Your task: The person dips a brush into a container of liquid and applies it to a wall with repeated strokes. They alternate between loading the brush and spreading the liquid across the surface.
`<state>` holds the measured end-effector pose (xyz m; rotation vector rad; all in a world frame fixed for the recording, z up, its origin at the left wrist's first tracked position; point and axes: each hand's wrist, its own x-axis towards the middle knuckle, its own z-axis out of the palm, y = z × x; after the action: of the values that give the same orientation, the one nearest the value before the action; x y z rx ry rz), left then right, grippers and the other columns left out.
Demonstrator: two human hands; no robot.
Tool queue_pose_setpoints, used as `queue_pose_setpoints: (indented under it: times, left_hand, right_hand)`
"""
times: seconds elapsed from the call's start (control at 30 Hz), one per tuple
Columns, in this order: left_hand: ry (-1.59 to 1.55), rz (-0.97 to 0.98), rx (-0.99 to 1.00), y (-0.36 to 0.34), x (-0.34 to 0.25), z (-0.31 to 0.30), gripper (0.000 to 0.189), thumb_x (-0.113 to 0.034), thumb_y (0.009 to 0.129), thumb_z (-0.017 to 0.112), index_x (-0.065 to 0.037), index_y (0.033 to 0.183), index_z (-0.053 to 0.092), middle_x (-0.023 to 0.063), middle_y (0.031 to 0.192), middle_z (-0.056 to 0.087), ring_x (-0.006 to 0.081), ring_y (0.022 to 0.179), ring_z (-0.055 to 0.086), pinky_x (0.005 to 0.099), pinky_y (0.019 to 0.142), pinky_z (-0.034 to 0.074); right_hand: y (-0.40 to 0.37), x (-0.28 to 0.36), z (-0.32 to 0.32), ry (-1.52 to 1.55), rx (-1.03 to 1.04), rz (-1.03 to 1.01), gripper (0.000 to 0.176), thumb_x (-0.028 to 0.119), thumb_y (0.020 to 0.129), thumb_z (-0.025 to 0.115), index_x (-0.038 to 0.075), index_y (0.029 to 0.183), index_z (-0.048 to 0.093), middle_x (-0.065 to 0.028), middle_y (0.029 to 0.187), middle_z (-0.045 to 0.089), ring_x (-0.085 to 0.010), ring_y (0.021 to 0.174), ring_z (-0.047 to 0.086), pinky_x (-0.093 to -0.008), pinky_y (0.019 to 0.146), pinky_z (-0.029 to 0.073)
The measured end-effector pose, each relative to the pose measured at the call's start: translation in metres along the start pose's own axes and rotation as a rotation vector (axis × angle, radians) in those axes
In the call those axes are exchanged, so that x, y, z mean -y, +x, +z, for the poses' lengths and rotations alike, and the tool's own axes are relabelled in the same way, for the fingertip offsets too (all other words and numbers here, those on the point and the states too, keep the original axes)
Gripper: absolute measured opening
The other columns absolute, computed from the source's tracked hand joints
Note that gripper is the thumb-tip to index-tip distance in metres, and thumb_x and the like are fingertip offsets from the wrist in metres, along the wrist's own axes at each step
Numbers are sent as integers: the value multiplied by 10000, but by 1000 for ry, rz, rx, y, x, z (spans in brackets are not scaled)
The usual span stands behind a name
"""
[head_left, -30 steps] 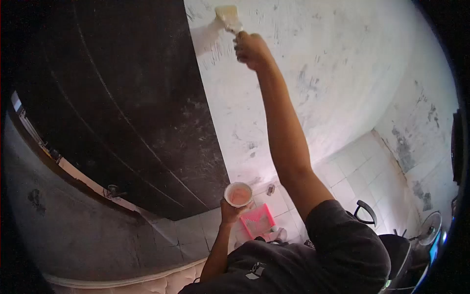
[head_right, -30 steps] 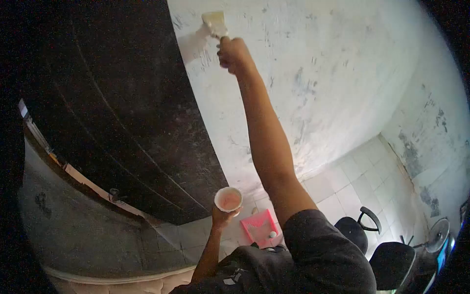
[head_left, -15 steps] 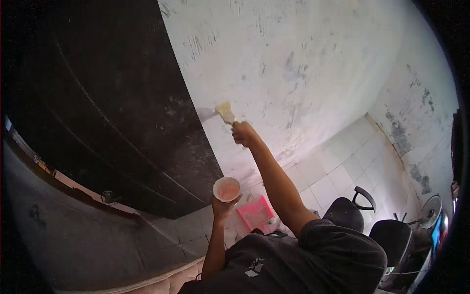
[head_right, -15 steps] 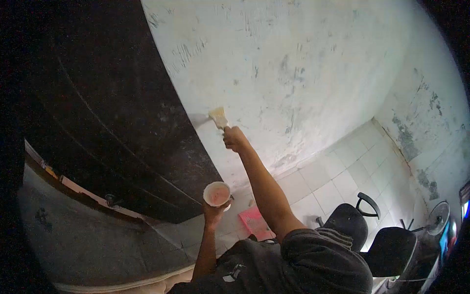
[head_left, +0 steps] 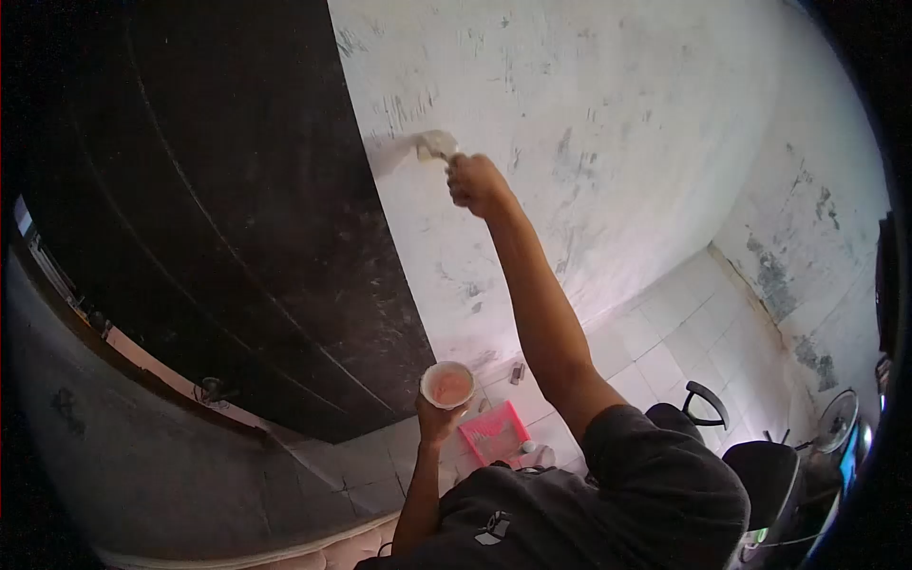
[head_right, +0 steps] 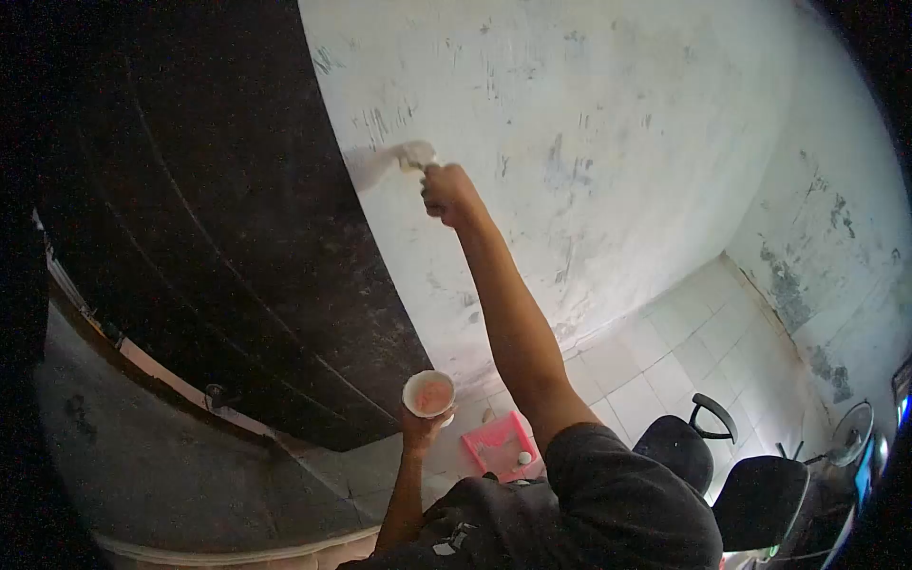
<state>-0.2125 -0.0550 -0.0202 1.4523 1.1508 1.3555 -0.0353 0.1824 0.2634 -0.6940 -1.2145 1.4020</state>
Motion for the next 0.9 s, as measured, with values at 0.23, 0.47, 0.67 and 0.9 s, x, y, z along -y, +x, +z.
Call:
queue_pose_setpoints:
  times: [0.23, 0.47, 0.67, 0.9]
  left_hand:
    - [-89, -16, -23, -5, 5, 7, 542, -53, 572, 862, -1, 1045, 602, 83, 970, 666, 177, 899, 639, 330, 806, 510]
    - [-2, -5, 76, -8, -3, 11, 650, -106, 608, 880, -13, 1154, 541, 96, 1076, 627, 209, 977, 623, 371, 852, 512]
    - [-97, 37, 120, -7, 6, 11, 652, -119, 600, 888, -15, 1146, 547, 97, 1061, 629, 206, 966, 623, 362, 837, 521]
    - [-97, -16, 54, 8, 1, 22, 627, -142, 608, 883, -17, 1134, 564, 93, 1057, 640, 204, 953, 629, 358, 846, 519]
  right_hand:
    - [46, 108, 43, 39, -90, -152, 157, 86, 852, 477, 80, 705, 422, 22, 571, 330, -72, 441, 264, -245, 391, 191]
    - [24, 147, 59, -3, -118, -221, 129, 128, 853, 460, 59, 747, 433, 28, 564, 326, -67, 417, 237, -250, 380, 185]
    - [-28, 109, 27, -9, -82, -207, 176, 185, 872, 452, 30, 804, 501, 35, 560, 365, -57, 397, 276, -244, 355, 209]
    - [-65, 74, -44, -217, -333, -215, 241, 187, 902, 480, -21, 800, 545, -11, 579, 438, -90, 401, 381, -274, 338, 312]
